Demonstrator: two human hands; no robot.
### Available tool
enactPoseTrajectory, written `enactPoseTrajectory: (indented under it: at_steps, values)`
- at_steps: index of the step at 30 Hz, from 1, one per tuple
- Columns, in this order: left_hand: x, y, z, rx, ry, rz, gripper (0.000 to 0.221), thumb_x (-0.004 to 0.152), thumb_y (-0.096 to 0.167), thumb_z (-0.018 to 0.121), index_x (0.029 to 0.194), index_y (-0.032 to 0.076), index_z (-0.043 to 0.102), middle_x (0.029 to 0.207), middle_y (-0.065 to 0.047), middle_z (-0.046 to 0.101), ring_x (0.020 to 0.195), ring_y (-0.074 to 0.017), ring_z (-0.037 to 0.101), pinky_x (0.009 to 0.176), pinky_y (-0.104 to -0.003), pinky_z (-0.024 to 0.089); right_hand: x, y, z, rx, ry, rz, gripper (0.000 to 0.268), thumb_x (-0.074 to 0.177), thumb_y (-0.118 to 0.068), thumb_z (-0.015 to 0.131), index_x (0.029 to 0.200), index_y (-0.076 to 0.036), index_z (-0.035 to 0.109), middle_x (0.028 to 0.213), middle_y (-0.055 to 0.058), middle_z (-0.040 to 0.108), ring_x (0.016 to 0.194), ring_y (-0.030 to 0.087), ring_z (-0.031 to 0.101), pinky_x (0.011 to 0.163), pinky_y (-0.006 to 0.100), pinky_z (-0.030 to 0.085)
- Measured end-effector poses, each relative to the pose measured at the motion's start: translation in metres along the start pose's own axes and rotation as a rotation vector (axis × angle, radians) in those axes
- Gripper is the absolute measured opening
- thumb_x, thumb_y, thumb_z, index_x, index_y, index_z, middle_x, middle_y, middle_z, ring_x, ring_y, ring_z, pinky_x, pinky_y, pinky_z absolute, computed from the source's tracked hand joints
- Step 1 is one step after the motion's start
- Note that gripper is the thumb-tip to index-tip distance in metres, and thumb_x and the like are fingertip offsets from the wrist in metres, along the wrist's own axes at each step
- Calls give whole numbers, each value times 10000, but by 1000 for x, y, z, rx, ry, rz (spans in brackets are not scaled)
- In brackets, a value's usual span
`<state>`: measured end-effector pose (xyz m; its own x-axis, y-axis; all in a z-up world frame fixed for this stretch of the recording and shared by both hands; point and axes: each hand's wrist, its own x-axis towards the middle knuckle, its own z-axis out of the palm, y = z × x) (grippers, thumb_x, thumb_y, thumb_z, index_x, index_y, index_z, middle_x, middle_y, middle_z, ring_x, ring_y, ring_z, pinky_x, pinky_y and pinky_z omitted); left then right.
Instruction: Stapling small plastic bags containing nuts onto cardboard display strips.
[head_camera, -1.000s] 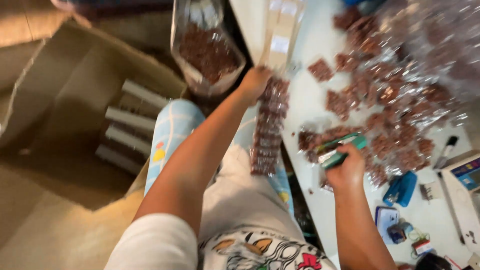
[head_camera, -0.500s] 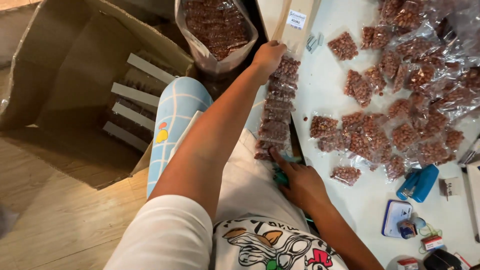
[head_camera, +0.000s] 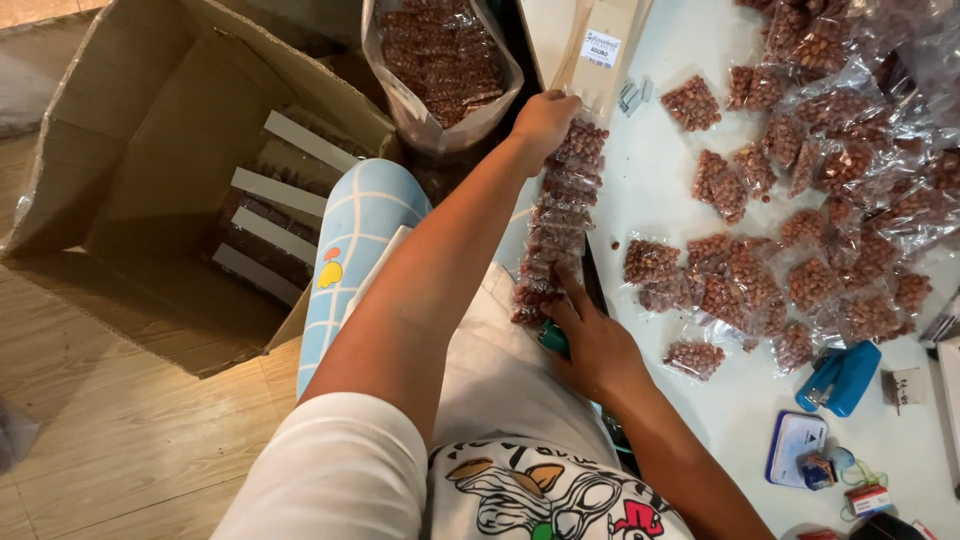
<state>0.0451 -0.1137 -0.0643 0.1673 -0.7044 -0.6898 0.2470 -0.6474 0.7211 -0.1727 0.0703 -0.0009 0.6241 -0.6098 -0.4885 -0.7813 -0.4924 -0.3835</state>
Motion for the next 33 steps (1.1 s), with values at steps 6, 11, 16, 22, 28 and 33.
enactPoseTrajectory:
  at_steps: [6,11,16,22,28,33]
  values:
    - [-5,3,0,50,-2,-1,542,978,275,458,1493,129,540,594,31,327,511,-105,264,554,-337,237,1,-1,-3,125,40,10,475,794,-256,725,1249,-228,593,1645,-12,329,988,422,677,562,561,502]
    - [20,-19,6,71,30,57,635,891,377,569,1476,130,561,1021,-35,475,987,-204,416,1007,-404,444,11,0,-14,126,92,-1,459,771,-236,711,1211,-176,596,1606,41,341,1098,438,663,760,571,543]
    - [14,-22,6,96,62,129,687,826,444,651,1423,106,621,1433,-122,622,1411,-312,516,1178,-477,416,20,-17,-36,112,120,68,410,805,-217,675,1195,-140,577,1674,84,251,1099,520,655,924,612,553]
    - [11,-19,6,90,59,113,677,860,446,610,1444,104,600,1447,-123,613,1422,-313,503,1181,-472,410,24,-24,-47,132,69,63,456,812,-205,665,1243,-94,566,1686,79,234,1145,527,634,947,604,544]
    - [9,-21,8,78,44,127,581,857,402,603,1355,110,671,1404,-127,634,1389,-334,530,1154,-481,438,30,-14,-46,105,47,113,404,823,-262,652,1200,-139,574,1682,12,235,1133,508,653,959,588,544]
    - [3,-16,6,43,55,106,687,876,431,618,1476,102,568,1458,-131,593,1406,-334,511,1148,-497,437,42,-5,-55,146,169,96,391,818,-194,663,1186,-122,557,1707,83,193,1092,578,636,920,637,528]
